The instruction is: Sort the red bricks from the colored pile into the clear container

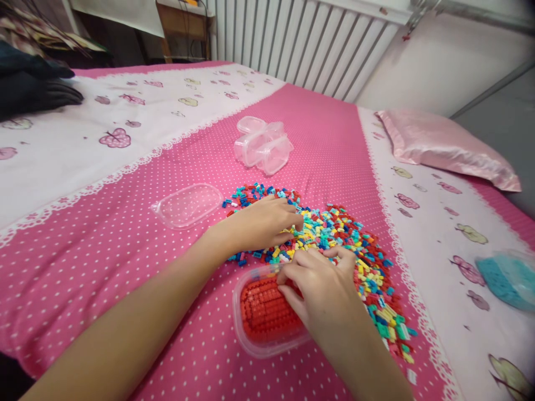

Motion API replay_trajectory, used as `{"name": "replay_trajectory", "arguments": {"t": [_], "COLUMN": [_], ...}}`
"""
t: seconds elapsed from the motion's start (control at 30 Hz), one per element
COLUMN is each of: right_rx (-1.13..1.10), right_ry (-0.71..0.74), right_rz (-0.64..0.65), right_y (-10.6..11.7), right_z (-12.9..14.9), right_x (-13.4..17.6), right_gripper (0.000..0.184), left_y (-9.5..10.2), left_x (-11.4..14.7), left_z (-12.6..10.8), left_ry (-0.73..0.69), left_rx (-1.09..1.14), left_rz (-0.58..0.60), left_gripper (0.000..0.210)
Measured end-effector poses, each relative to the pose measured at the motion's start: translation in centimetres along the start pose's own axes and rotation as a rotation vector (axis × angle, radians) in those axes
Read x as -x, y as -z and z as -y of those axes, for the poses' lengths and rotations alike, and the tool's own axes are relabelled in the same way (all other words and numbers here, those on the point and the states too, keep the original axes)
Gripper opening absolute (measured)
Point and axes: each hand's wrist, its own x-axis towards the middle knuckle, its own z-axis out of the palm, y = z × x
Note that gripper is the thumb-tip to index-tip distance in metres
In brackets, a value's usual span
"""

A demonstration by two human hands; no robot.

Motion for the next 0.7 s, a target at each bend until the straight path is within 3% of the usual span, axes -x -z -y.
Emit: {"name": "replay_trajectory", "arguments": {"t": [0.3,0.43,0.6,0.7], "right_rx": [-0.014,-0.199,-0.225,-0.273], "right_ry": [-0.012,-0.053,-0.37,-0.548], "right_rz": [0.018,-0.015,-0.204,-0.164], "right_y": [0.0,2.1,5.7,5.7], "right_z": [0.5,-1.0,-6.9,-9.8], "right_x": [-0.1,0.2,2.5,3.5], "right_gripper": [0.021,0.019,0.016,0.022], "left_y": [0.0,0.0,-0.2,-0.2], "left_x": [-0.1,0.0,0.2,0.2], "left_z": [0.0,0.3,0.8,0.9], "left_ry": [0.01,0.008,-0.005,-0.014], "left_rx": [0.02,0.012,0.035,0.044], "left_rz": [0.005,0.002,-0.045,-0.051], "left_gripper": [0.006,0.006,0.009,0.008]}}
